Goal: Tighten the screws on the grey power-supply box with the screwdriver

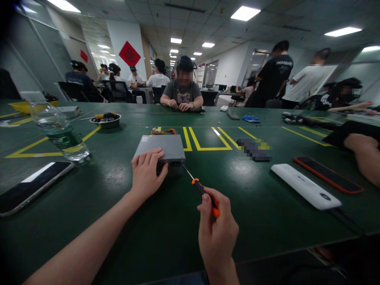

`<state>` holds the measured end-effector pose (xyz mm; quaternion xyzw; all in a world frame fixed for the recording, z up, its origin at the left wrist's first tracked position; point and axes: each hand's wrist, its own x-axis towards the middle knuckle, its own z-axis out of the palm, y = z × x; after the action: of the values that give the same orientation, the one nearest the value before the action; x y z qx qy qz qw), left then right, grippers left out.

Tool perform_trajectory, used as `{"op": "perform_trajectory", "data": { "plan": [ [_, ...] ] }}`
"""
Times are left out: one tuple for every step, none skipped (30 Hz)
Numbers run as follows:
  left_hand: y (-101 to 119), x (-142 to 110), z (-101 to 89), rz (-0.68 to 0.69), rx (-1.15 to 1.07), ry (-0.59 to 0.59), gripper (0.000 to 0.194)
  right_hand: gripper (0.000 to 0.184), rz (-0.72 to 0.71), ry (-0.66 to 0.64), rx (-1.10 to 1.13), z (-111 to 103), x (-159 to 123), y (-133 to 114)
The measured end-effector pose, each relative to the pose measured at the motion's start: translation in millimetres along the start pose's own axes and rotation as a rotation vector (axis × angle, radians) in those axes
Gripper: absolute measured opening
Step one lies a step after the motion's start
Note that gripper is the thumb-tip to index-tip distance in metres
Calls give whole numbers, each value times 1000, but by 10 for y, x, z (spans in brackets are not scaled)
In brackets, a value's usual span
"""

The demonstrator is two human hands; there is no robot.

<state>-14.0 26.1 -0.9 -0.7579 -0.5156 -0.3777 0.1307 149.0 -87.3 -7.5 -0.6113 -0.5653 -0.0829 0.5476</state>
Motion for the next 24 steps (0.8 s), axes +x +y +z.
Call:
{"op": "perform_trajectory", "data": {
  "plan": [
    [0,0,0,1,-2,3,27,16,1,4,-4,0,2,-4],
    [0,0,0,2,-5,6,27,16,1,5,-5,1,5,-10],
    [0,0,0,1,-8,9,26,16,1,3,-4,2,7,-17],
    [-1,0,0,-1,-11,11,26,16,2,0,0,4,8,-23],
    [-1,0,-1,-2,-13,12,26,16,3,-3,5,7,9,-28],
    [-2,0,-1,-4,-14,12,27,16,3,-8,9,9,9,-31],
    [-3,0,0,-4,-14,9,27,16,4,-8,11,12,9,-32],
    [-3,-1,0,-4,-12,7,27,17,8,-8,13,13,8,-29],
    [-4,-1,1,-4,-11,4,27,17,13,-7,14,14,7,-25],
    [-5,-1,2,-4,-10,2,27,17,21,-5,13,13,6,-19],
    [-6,-1,3,-4,-10,0,27,17,29,-2,11,11,5,-12],
    [-7,-2,4,-4,-11,0,27,17,39,3,9,8,4,-6],
    [-7,-2,4,-4,-12,1,27,17,48,8,7,4,3,-2],
    [-6,-2,4,-4,-13,2,27,17,54,10,7,2,3,2],
    [-5,-1,3,-2,-12,4,27,17,59,13,6,0,3,3],
    [-4,0,1,-2,-11,5,27,17,60,10,6,0,3,4],
    [-2,1,-2,-1,-11,6,27,17,57,5,5,1,3,3],
    [0,2,-4,-2,-11,6,27,17,47,-6,3,3,2,3],
    [2,3,-6,-4,-13,6,27,17,29,-15,-2,7,-1,2],
    [4,4,-8,-6,-16,6,27,17,2,-24,-7,12,-9,0],
    [5,4,-9,-8,-20,7,27,16,-35,-37,-10,17,-21,-3],
    [6,4,-10,-8,-25,8,27,17,-79,-58,-6,22,-38,-9],
    [7,3,-10,-8,-29,10,27,19,-123,-86,6,27,-60,-19],
    [8,2,-9,-9,-32,12,27,22,-160,-121,29,29,-86,-34]
  ]
}}
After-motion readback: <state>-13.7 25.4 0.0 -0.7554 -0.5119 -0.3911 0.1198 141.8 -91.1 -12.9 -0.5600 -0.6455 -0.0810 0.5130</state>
